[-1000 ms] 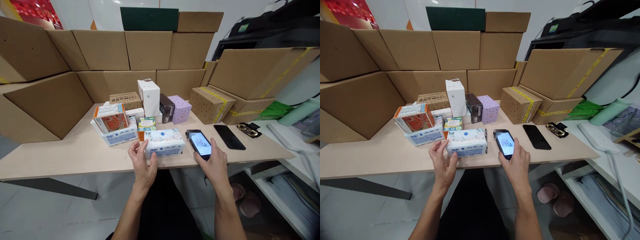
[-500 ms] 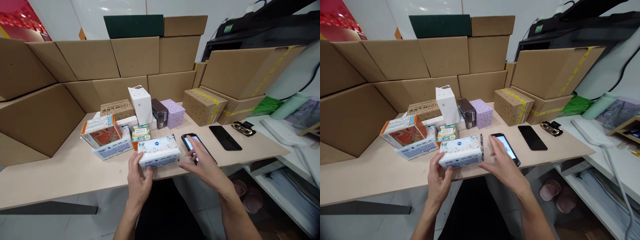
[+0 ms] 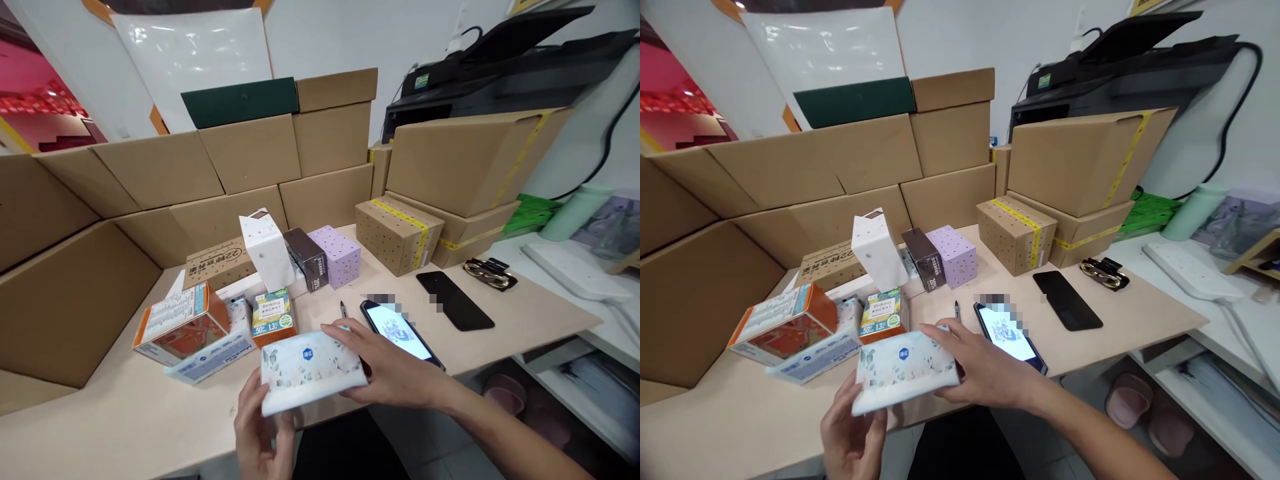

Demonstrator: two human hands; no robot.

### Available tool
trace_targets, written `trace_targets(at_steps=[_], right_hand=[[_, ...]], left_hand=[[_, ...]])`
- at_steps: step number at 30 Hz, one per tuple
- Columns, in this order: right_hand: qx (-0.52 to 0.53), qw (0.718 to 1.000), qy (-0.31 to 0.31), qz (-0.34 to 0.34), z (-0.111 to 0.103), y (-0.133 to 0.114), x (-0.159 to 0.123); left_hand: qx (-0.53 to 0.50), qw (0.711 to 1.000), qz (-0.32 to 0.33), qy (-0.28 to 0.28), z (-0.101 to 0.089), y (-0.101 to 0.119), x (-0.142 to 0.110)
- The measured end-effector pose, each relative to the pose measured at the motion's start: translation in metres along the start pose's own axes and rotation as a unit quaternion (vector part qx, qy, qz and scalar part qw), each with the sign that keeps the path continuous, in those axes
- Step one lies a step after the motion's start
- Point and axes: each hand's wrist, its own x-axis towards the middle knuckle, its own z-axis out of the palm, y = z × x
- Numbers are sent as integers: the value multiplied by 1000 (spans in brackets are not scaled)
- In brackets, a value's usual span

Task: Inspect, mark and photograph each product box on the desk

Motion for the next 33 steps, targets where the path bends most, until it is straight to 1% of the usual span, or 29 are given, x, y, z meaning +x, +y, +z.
trace_targets(at_steps=[2, 3, 4, 6, 8, 9, 10, 12, 13, 15, 17, 20, 22, 24, 27, 30, 33], right_hand=[[-3, 999, 35, -7, -7, -1, -11], [-4, 998, 64, -7, -12, -1, -18], [-2, 995, 103, -2, -18, -1, -25], [13, 977, 211, 32, -33, 2, -37], [47, 937, 336, 88, -51, 6, -43], [64, 910, 394, 112, -62, 10, -42], [77, 884, 445, 121, -73, 14, -39], [92, 847, 510, 113, -94, 23, -23], [100, 840, 522, 108, -104, 29, -12], [82, 839, 522, 131, -120, 39, 13], [5, 846, 509, 159, -129, 48, 40], [-136, 856, 461, 190, -130, 56, 71], [-181, 865, 413, 222, -127, 58, 82], [-196, 870, 367, 265, -124, 60, 87], [-212, 866, 322, 317, -119, 64, 88], [-219, 866, 292, 342, -115, 71, 85], [-218, 864, 280, 358, -111, 80, 80]], left_hand=[[-40, 999, 3, 16, 1, 5, 6], [-57, 998, 5, 20, 2, 6, 9], [-70, 997, 8, 21, 3, 6, 11], [-76, 997, 5, 0, 6, 3, 15], [-46, 998, -32, -43, 9, -1, 18], [-27, 996, -56, -67, 10, -2, 19], [-10, 993, -78, -88, 11, -3, 20], [0, 988, -109, -113, 13, -3, 22], [-4, 986, -117, -117, 14, -2, 23], [-15, 984, -134, -120, 14, 0, 25], [-20, 981, -147, -121, 15, 2, 26], [-21, 980, -152, -126, 15, 3, 26], [-20, 979, -152, -131, 15, 2, 26], [-19, 979, -151, -136, 16, 2, 26], [-13, 978, -151, -143, 17, 2, 26], [4, 978, -148, -150, 18, 3, 25], [25, 977, -139, -159, 18, 4, 25]])
